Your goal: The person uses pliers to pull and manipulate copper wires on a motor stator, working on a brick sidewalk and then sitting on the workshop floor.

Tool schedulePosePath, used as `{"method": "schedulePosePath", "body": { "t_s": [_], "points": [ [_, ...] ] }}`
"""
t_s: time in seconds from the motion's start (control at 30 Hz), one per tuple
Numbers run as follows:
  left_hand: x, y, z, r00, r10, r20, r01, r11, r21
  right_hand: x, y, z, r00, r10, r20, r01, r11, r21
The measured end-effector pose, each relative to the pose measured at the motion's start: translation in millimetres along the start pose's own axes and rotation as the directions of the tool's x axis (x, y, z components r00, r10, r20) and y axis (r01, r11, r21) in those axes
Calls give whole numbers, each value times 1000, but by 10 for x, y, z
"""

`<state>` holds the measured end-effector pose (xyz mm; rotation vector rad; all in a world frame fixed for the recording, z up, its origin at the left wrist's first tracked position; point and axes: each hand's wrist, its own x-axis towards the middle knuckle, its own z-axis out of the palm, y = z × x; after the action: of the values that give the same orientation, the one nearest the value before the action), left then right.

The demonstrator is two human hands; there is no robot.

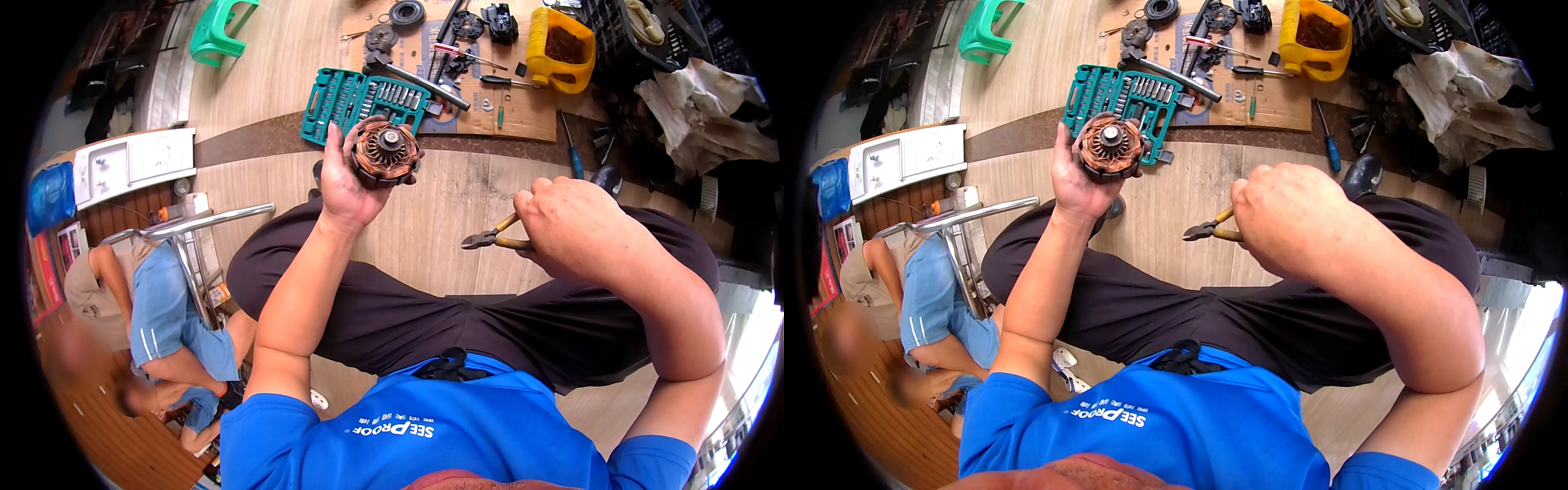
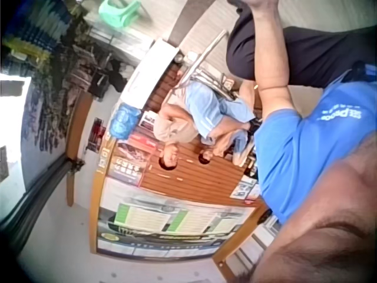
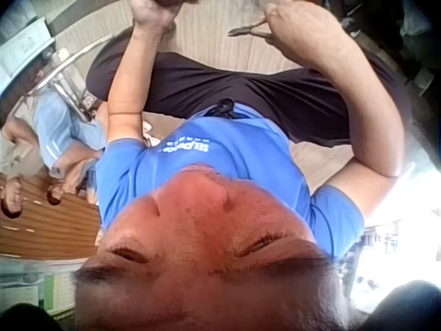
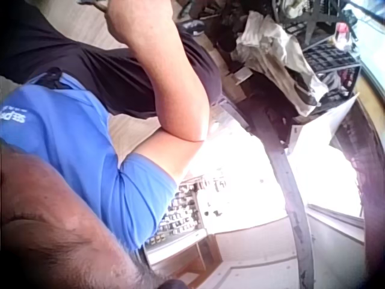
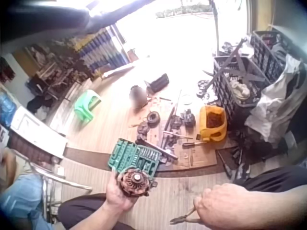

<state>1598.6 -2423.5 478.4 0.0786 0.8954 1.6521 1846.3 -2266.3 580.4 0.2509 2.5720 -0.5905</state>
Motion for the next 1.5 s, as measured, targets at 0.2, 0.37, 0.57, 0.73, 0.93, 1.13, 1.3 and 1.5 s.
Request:
{"method": "schedulePosePath", "body": {
  "t_s": [0.2,0.37,0.57,0.73,0.93,1.13,1.3,1.5],
  "points": [
    [-2,7,39,994,14,-105,-10,999,38,7,-4,-10,1000,1,9,-1,1000,-6],
    [12,-15,65,991,9,-134,-4,999,38,-12,4,12,1000,-1,-14,1,1000,-6],
    [-3,-11,43,993,8,-119,-1,998,56,-9,10,17,1000,3,-2,-3,1000,3],
    [-21,8,-9,1000,-4,-21,5,1000,25,11,-1,-8,998,35,55,-35,999,6],
    [-38,0,72,999,5,-45,-5,1000,-1,3,6,13,999,32,38,-32,999,-4],
    [-39,0,78,999,30,-29,-29,999,35,0,2,-18,997,46,63,-46,999,1],
    [-50,7,146,996,57,-63,-53,996,67,-34,17,-17,1000,18,3,-18,1000,3],
    [-41,29,144,980,71,-184,-61,996,64,-25,10,-29,996,68,65,-69,997,25]
  ]
}}
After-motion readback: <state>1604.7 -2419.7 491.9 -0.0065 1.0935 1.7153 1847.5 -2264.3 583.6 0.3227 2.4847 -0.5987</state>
